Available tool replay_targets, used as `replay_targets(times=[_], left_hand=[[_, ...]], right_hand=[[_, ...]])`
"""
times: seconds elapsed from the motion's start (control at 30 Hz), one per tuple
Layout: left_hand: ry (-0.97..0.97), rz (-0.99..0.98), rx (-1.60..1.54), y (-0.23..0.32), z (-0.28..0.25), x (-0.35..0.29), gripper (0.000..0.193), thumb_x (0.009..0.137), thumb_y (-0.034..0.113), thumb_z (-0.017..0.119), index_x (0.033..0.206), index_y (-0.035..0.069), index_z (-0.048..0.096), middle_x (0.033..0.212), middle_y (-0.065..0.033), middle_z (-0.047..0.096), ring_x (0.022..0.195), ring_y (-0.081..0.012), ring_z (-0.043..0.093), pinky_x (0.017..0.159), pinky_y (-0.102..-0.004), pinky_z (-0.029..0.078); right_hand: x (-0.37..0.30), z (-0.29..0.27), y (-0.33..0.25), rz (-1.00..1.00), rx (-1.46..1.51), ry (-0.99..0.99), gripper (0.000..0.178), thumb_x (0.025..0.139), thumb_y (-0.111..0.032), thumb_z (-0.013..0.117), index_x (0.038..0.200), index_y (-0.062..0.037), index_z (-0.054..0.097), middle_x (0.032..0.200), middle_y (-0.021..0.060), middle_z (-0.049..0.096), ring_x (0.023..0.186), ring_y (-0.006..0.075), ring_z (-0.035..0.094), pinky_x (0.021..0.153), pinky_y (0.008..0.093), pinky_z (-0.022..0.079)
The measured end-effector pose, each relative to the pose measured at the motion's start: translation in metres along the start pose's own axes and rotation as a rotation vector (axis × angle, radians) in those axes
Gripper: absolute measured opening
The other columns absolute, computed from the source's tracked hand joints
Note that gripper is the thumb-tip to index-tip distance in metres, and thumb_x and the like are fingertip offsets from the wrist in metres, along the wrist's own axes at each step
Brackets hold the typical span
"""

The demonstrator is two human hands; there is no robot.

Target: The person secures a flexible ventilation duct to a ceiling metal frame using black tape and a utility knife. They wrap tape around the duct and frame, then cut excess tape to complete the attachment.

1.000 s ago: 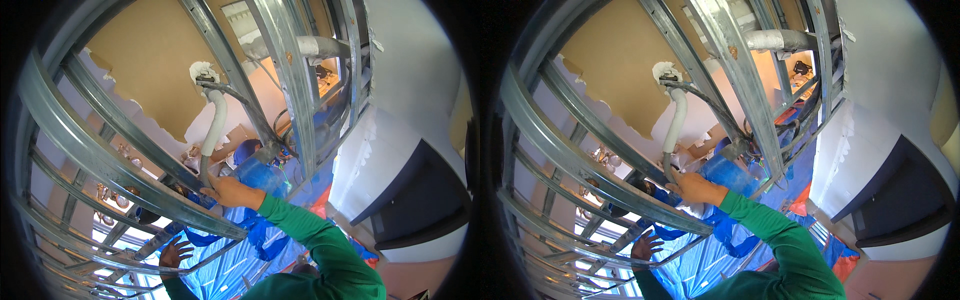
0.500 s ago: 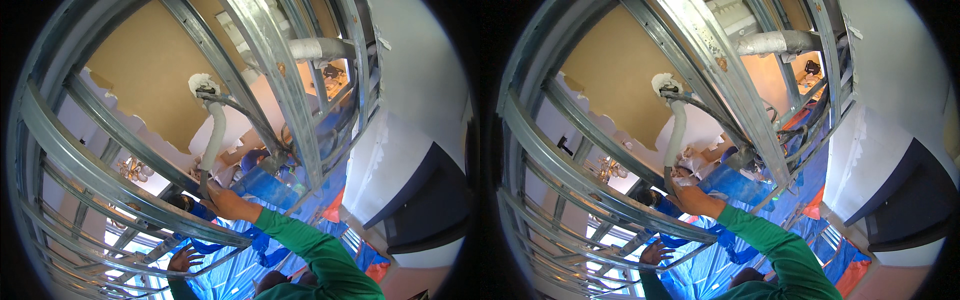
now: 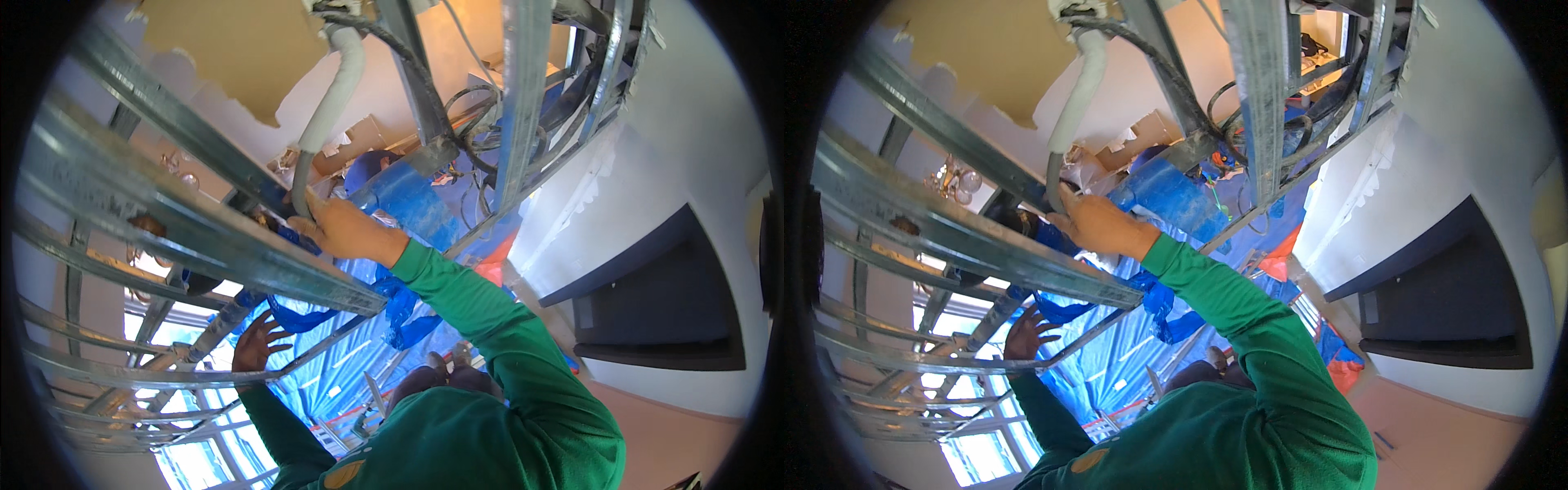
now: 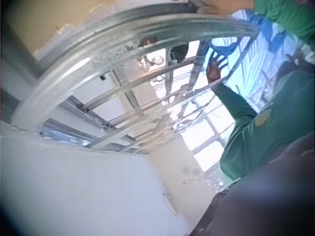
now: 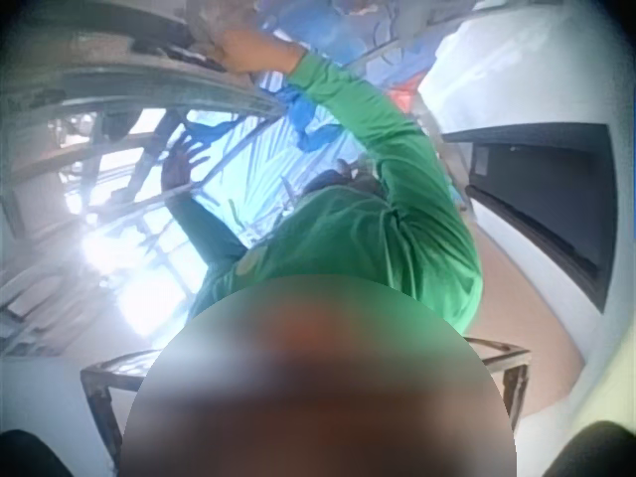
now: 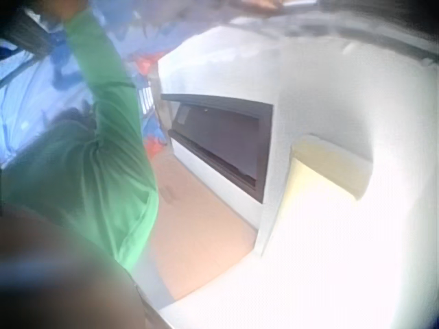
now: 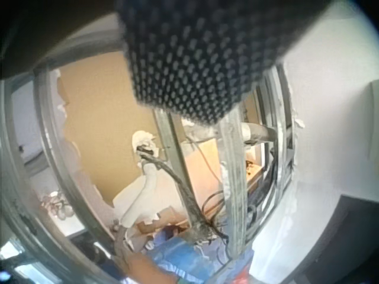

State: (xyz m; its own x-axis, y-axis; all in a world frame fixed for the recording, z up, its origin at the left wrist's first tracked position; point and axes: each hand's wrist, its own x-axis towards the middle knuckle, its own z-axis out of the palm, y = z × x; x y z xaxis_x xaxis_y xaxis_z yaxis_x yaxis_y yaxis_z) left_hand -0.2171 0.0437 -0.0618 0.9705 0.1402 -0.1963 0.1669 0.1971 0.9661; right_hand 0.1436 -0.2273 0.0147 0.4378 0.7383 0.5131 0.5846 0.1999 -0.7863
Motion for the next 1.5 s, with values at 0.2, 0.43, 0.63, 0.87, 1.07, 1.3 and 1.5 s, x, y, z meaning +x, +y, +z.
replay_targets(times=[0.2,0.43,0.63,0.87,1.07,1.3,1.5], left_hand=[[0.181,-0.135,0.033,0.012,0.027,0.003,0.07,0.113,0.044,0.06,0.169,0.005,0.044,0.157,-0.0241,0.061,0.133,-0.0422,0.07,0.105,-0.054,0.06],[0.237,-0.053,0.244,0.024,0.061,0.0,0.061,0.115,0.033,0.06,0.165,0.001,0.048,0.15,-0.0229,0.067,0.129,-0.0363,0.072,0.106,-0.0497,0.061],[0.224,-0.018,0.296,0.028,0.061,0.004,0.059,0.114,0.032,0.064,0.163,0.001,0.052,0.148,-0.0221,0.069,0.129,-0.0352,0.073,0.109,-0.0499,0.06],[0.244,0.042,0.273,0.024,0.06,0.005,0.057,0.113,0.028,0.068,0.159,-0.002,0.055,0.141,-0.0204,0.073,0.125,-0.0318,0.075,0.104,-0.0449,0.063],[0.179,0.068,0.232,0.025,0.061,0.006,0.055,0.112,0.029,0.07,0.157,-0.002,0.058,0.139,-0.0199,0.074,0.125,-0.0313,0.075,0.103,-0.0438,0.064],[0.167,0.024,0.233,0.029,0.064,0.007,0.057,0.112,0.028,0.069,0.158,-0.003,0.055,0.141,-0.0216,0.073,0.123,-0.0321,0.075,0.102,-0.0428,0.063],[0.163,0.044,0.219,0.032,0.063,0.007,0.061,0.113,0.034,0.067,0.159,-0.003,0.055,0.137,-0.0207,0.074,0.122,-0.0315,0.076,0.103,-0.0452,0.063]], right_hand=[[-0.001,-0.002,0.012,-0.209,0.077,0.127,0.062,0.11,-0.026,0.069,0.158,0.0017,0.043,0.131,0.0293,0.072,0.119,0.049,0.072,0.1,0.0518,0.057],[-0.006,-0.016,0.016,-0.085,0.111,-0.158,0.044,0.111,-0.023,0.071,0.145,0.0004,0.058,0.112,0.0145,0.076,0.098,0.0253,0.076,0.085,0.0386,0.061],[0.022,-0.016,-0.066,-0.047,0.39,-0.057,0.034,0.116,-0.022,0.063,0.142,-0.0003,0.055,0.087,0.0102,0.074,0.076,0.0181,0.073,0.068,0.0322,0.059],[0.08,-0.019,-0.092,-0.151,0.314,-0.183,0.027,0.117,-0.019,0.061,0.136,0.0004,0.059,0.099,0.0104,0.071,0.091,0.0199,0.072,0.081,0.0365,0.06],[0.054,-0.009,-0.052,-0.012,0.148,-0.13,0.02,0.115,-0.018,0.067,0.125,-0.0021,0.061,0.101,0.0056,0.07,0.092,0.0138,0.067,0.083,0.0313,0.057],[0.05,-0.004,-0.045,-0.034,0.03,-0.074,0.019,0.114,-0.016,0.068,0.124,-0.0021,0.063,0.106,0.0042,0.071,0.099,0.0121,0.066,0.088,0.0312,0.057],[0.05,-0.006,-0.05,0.003,0.026,-0.122,0.013,0.112,-0.012,0.069,0.121,-0.0038,0.066,0.108,0.0028,0.069,0.099,0.0104,0.063,0.089,0.0297,0.054]])
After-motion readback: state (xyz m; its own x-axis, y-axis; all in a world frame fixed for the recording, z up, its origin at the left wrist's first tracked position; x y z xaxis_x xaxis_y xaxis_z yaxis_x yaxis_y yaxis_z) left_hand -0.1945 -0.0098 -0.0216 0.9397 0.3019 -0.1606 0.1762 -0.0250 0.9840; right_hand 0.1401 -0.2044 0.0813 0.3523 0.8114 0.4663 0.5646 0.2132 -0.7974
